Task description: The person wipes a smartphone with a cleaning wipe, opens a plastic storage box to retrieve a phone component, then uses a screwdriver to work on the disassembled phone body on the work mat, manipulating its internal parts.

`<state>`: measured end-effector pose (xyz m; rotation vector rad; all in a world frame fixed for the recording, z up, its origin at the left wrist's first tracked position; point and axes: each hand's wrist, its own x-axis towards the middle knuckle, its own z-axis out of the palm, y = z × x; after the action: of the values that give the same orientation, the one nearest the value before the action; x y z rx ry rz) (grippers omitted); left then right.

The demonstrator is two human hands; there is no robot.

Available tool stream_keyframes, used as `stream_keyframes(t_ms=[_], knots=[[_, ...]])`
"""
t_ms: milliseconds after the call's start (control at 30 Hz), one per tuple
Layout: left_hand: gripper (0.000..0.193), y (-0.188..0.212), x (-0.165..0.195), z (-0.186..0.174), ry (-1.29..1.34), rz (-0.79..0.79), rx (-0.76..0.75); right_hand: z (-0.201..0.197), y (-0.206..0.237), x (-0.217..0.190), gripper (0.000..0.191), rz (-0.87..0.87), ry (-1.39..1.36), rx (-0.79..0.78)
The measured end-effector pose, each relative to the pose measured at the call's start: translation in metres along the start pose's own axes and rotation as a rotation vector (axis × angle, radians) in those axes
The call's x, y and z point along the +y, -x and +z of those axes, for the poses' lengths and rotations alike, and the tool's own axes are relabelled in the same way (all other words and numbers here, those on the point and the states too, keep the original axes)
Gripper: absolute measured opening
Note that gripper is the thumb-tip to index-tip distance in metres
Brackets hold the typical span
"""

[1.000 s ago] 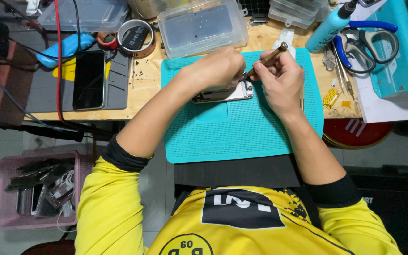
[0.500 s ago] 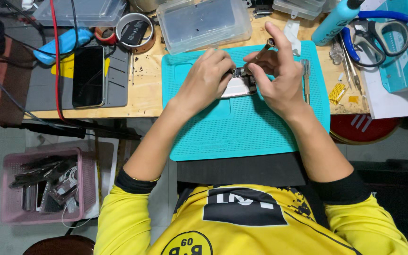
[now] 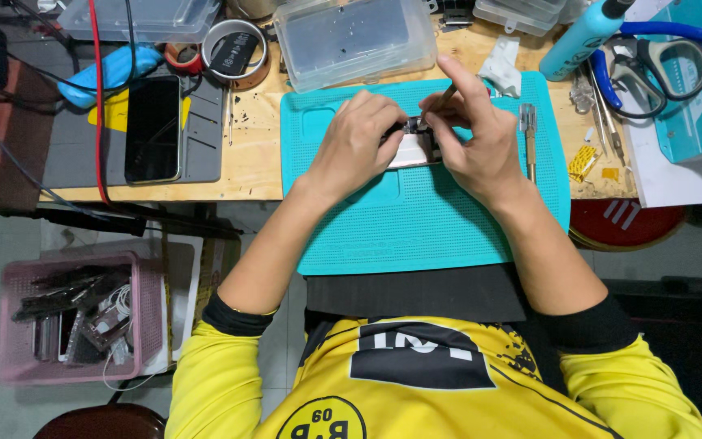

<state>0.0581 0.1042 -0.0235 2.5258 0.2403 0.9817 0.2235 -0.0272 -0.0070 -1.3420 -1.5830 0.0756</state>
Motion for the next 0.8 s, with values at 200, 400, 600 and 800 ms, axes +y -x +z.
stream_keyframes(t_ms=[200, 400, 600, 800], knots=[[0.016, 0.001, 0.000, 0.001, -0.002, 0.008, 0.037, -0.006, -0.010, -0.012, 0.065, -0.176, 0.346, -0.051], [0.013, 0.002, 0.002, 0.000, 0.013, -0.014, 0.042, -0.007, -0.015, -0.018, 0.068, -0.160, 0.148, -0.072], [0.013, 0.002, 0.001, 0.000, 0.006, -0.005, 0.047, -0.004, -0.018, -0.017, 0.071, -0.092, 0.175, -0.078], [0.012, 0.003, 0.001, 0.000, -0.006, -0.018, 0.050, -0.005, -0.018, -0.014, 0.071, -0.044, 0.136, -0.089]])
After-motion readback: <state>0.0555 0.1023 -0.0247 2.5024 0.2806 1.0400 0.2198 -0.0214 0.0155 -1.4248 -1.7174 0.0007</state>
